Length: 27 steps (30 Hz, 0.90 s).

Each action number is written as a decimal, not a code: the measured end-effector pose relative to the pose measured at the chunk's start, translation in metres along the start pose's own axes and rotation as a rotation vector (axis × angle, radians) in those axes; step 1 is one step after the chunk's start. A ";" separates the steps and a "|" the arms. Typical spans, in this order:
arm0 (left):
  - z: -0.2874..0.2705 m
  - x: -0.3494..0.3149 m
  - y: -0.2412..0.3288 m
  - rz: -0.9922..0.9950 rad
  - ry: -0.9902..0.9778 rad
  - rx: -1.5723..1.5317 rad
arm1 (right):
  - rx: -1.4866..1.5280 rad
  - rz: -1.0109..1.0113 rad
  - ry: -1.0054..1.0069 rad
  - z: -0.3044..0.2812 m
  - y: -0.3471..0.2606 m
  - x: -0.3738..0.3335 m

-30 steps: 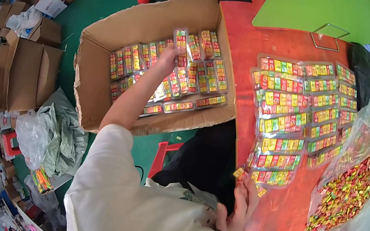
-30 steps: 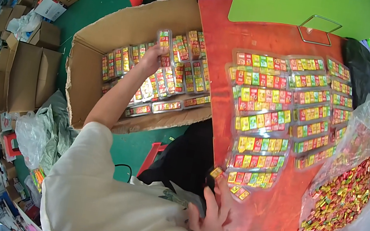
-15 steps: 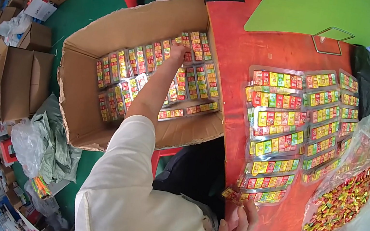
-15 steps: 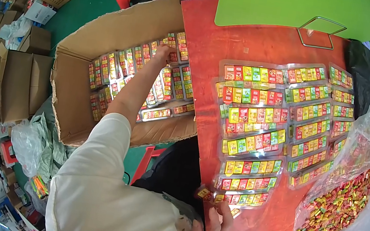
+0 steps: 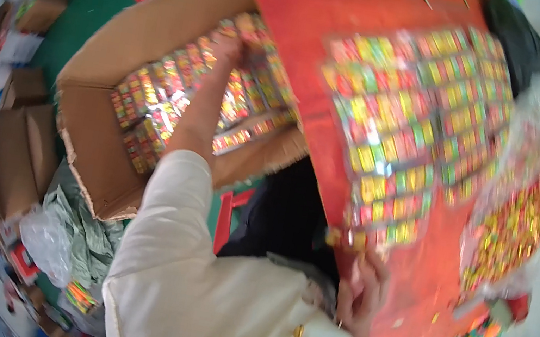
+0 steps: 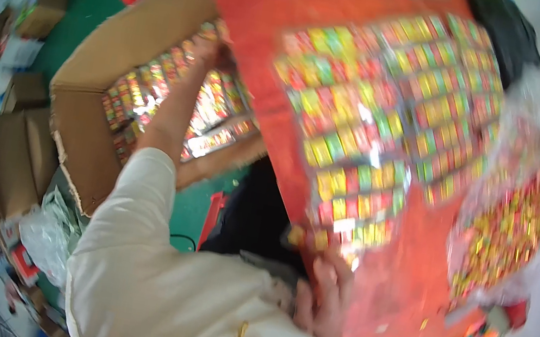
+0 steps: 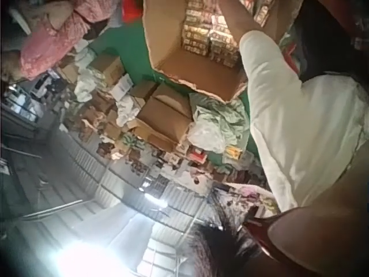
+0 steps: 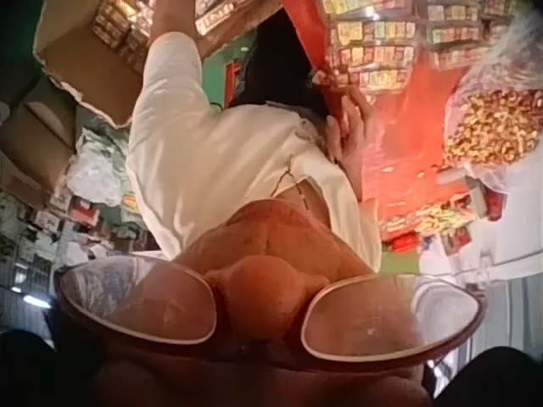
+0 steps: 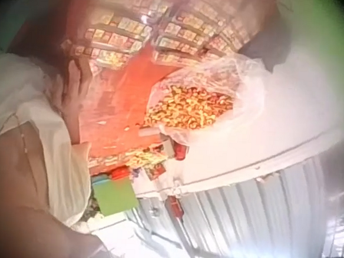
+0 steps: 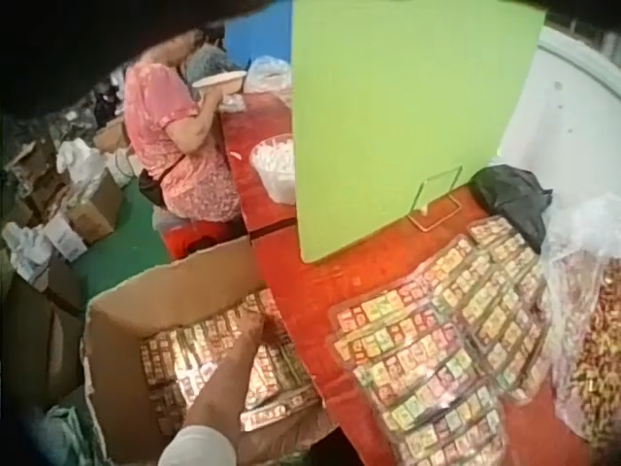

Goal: Packing small colorful toy tiles into plastic trays and organizing them into a cardboard shipping box.

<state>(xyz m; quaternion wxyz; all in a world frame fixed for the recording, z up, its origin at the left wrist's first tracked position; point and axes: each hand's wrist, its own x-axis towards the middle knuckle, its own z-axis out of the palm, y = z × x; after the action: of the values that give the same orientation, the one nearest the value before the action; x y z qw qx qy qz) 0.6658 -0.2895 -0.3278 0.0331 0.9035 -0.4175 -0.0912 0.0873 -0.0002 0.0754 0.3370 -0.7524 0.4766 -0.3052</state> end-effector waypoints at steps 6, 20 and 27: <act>-0.055 -0.109 0.143 -0.053 0.086 -0.527 | -0.310 -0.006 0.208 0.001 0.026 0.021; -0.242 -0.477 0.149 0.189 -1.060 -1.304 | -0.491 0.380 0.494 -0.013 0.095 0.031; -0.243 -0.508 0.164 0.121 -1.074 -1.401 | -0.478 0.385 0.477 -0.012 0.096 0.023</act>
<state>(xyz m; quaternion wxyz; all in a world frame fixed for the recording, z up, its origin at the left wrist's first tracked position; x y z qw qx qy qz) 0.2672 -0.0134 0.0029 0.3833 0.4871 -0.2717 -0.7362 0.0372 -0.0545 0.0093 0.0829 -0.6144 0.7317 -0.2833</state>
